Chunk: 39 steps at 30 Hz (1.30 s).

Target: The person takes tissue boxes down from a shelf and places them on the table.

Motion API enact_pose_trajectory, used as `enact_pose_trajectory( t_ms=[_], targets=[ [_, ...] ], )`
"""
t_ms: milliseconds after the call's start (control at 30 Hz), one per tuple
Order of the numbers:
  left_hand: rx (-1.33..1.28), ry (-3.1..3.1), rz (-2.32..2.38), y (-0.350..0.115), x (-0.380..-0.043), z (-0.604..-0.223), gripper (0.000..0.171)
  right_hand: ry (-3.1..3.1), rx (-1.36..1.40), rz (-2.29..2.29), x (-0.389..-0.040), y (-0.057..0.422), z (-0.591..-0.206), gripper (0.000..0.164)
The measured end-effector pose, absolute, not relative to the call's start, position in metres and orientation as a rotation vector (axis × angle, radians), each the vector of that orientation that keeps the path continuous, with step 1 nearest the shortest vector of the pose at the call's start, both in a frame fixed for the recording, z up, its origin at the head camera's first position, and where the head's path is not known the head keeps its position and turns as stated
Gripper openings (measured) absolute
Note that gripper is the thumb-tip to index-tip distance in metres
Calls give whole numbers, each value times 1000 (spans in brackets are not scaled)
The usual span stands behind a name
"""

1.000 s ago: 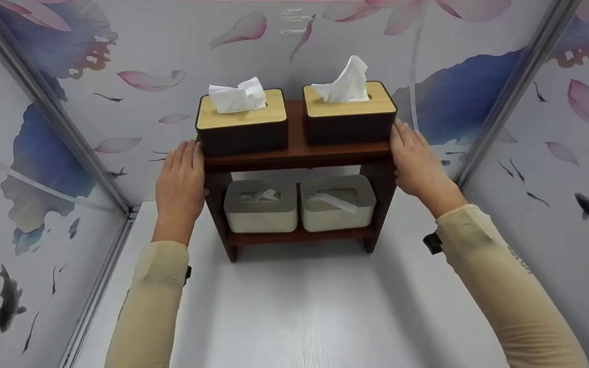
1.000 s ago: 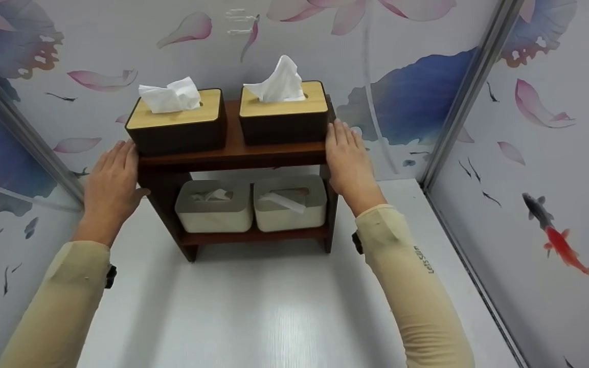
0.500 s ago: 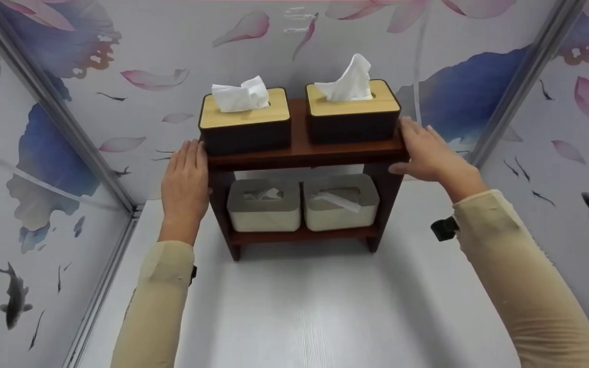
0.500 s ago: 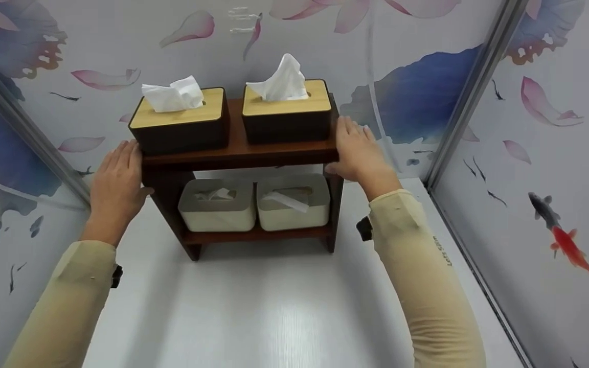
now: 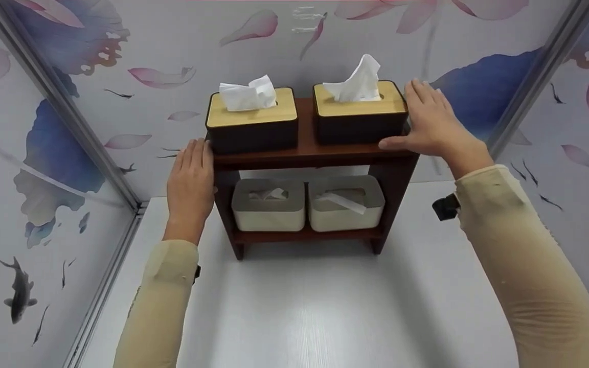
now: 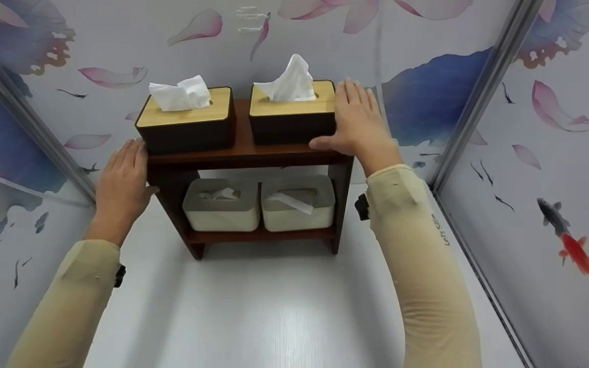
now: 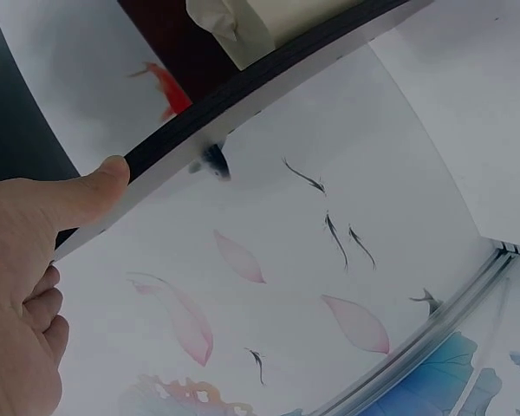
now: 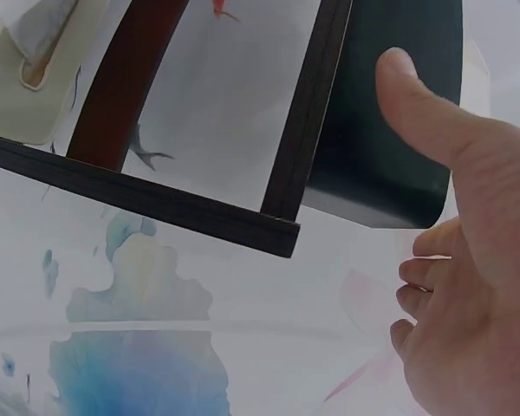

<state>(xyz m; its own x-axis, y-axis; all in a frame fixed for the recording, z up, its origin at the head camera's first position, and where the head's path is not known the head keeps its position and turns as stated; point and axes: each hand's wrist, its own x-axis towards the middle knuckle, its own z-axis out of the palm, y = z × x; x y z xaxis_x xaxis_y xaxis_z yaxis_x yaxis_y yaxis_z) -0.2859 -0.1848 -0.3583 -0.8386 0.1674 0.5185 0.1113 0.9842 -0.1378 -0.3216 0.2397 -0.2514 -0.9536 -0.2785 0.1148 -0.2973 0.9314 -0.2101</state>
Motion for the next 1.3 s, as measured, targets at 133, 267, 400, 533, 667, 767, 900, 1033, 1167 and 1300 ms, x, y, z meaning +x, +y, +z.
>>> enact_pose_trajectory(
  t_ms=[133, 267, 400, 533, 667, 767, 900, 1033, 1167, 1300],
  targets=[
    [-196, -2581, 142, -185, -287, -359, 91, -3004, 487, 337, -329, 234, -245, 122],
    [-194, -2595, 146, -186, -286, -359, 91, -3030, 488, 357, -337, 227, -239, 122],
    [-193, -2597, 136, -186, -286, -359, 93, -3046, 499, 350, -343, 219, -236, 123],
    [-186, -2600, 134, -185, -286, -359, 93, -3054, 513, 363, -347, 214, -237, 120],
    [-174, -2601, 153, -184, -285, -359, 90, -3049, 539, 377, -350, 213, -241, 114],
    [-172, -2592, 155, -184, -285, -359, 90, -3058, 537, 390, -351, 212, -242, 112],
    [-171, -2586, 145, -184, -286, -359, 91, -3070, 527, 382, -352, 212, -242, 113],
    [-165, -2599, 141, -184, -285, -359, 93, -3051, 551, 341, -350, 210, -240, 113],
    [-162, -2610, 139, -184, -285, -358, 92, -3038, 546, 363, -347, 208, -239, 108],
    [-167, -2604, 129, -183, -285, -358, 86, -3056, 492, 412, -344, 207, -239, 105]
  ],
)
